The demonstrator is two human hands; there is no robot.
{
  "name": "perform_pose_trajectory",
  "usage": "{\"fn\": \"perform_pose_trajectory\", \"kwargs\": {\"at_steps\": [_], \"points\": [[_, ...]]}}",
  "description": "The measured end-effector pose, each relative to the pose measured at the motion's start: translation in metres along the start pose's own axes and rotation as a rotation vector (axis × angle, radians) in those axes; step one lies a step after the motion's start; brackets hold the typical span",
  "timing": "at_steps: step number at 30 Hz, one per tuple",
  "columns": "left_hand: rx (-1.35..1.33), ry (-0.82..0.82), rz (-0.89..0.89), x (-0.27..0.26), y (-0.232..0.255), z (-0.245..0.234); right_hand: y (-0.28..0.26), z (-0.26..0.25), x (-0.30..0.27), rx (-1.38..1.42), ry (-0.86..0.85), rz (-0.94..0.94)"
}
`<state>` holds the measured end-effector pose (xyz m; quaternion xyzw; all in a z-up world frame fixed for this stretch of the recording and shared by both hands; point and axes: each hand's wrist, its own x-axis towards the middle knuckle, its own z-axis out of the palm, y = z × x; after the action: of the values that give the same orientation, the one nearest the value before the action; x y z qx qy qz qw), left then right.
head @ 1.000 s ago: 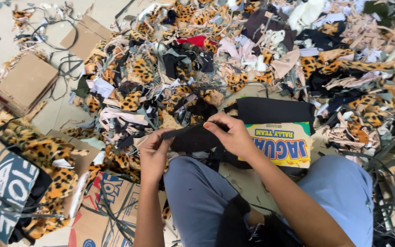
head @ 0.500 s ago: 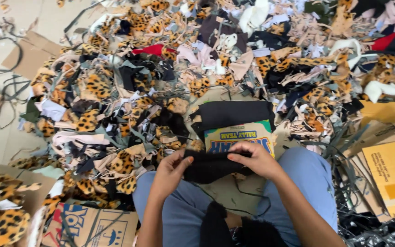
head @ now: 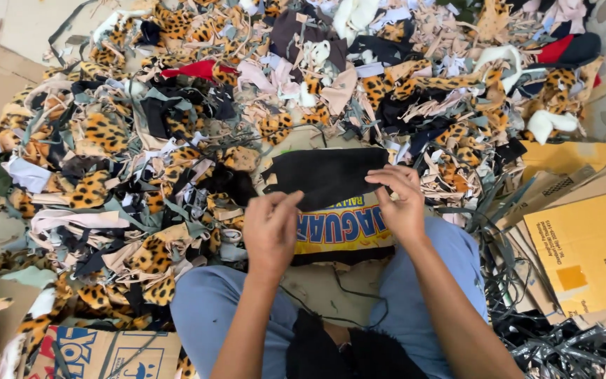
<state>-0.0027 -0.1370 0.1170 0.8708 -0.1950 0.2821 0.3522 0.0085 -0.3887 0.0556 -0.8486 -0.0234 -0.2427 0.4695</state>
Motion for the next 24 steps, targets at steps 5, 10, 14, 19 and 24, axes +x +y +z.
{"fn": "perform_pose_trajectory", "kwargs": {"at_steps": [5,10,14,19,24], "points": [[0.124,-0.217,0.031,-0.079,-0.019,0.069,0.064,0.002,-0.020,-0.263,0.005,0.007],[0.028,-0.357,-0.113,-0.094,-0.001,0.065,0.071,-0.003,-0.043,-0.259,-0.004,0.118],[0.141,-0.130,-0.268,-0.083,-0.026,0.062,0.031,0.012,-0.048,-0.397,-0.016,-0.098],[0.319,-0.129,-0.442,-0.072,-0.062,0.067,0.011,0.060,-0.062,-0.517,-0.268,-0.303],[-0.067,0.048,-0.626,-0.057,-0.079,0.037,0.031,0.074,-0.072,-0.592,-0.408,-0.208]]}}
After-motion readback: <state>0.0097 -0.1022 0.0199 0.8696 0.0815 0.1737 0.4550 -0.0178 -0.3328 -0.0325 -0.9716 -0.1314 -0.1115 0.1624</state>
